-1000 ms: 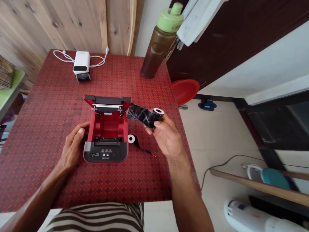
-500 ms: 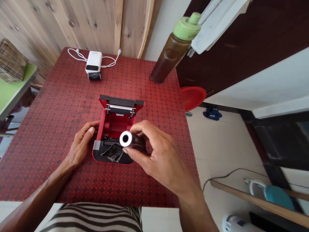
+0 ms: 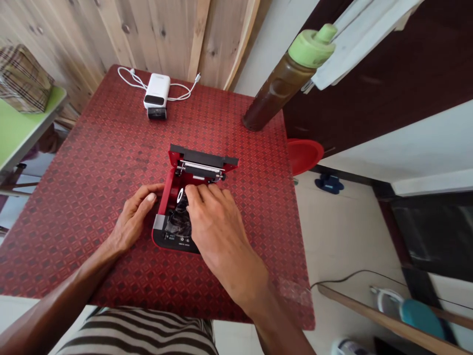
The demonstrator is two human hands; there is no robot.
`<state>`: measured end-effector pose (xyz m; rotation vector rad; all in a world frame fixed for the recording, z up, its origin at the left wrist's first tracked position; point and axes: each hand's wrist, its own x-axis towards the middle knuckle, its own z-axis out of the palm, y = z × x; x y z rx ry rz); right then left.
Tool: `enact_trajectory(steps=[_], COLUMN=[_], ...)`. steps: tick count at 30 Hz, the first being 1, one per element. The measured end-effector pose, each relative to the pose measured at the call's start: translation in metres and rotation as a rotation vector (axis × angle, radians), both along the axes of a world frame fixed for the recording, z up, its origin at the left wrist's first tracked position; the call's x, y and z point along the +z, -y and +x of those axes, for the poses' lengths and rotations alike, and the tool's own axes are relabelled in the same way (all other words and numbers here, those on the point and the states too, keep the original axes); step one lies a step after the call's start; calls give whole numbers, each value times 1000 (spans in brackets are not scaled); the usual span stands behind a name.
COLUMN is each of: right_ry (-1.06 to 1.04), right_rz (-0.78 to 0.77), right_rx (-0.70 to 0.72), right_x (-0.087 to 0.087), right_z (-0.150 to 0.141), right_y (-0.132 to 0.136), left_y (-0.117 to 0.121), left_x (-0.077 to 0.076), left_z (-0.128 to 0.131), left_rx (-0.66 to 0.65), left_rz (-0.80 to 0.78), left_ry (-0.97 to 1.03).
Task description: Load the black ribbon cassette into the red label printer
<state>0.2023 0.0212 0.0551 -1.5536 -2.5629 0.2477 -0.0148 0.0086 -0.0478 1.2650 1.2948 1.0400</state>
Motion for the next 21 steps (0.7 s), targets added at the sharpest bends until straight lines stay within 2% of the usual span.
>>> enact_trajectory(steps=[11, 17, 21], right_ry=[-1, 116, 101], right_rz=[-203, -271, -291], right_rx=[-18, -29, -35], right_x=[3, -3, -7], right_z=[-7, -12, -13], right_y=[-19, -34, -36], left_y=[1, 1, 1], left_x=[6, 6, 7], left_z=[1, 0, 0], left_rx=[8, -3, -9], left_rz=[-30, -6, 4], left_ry=[20, 6, -9])
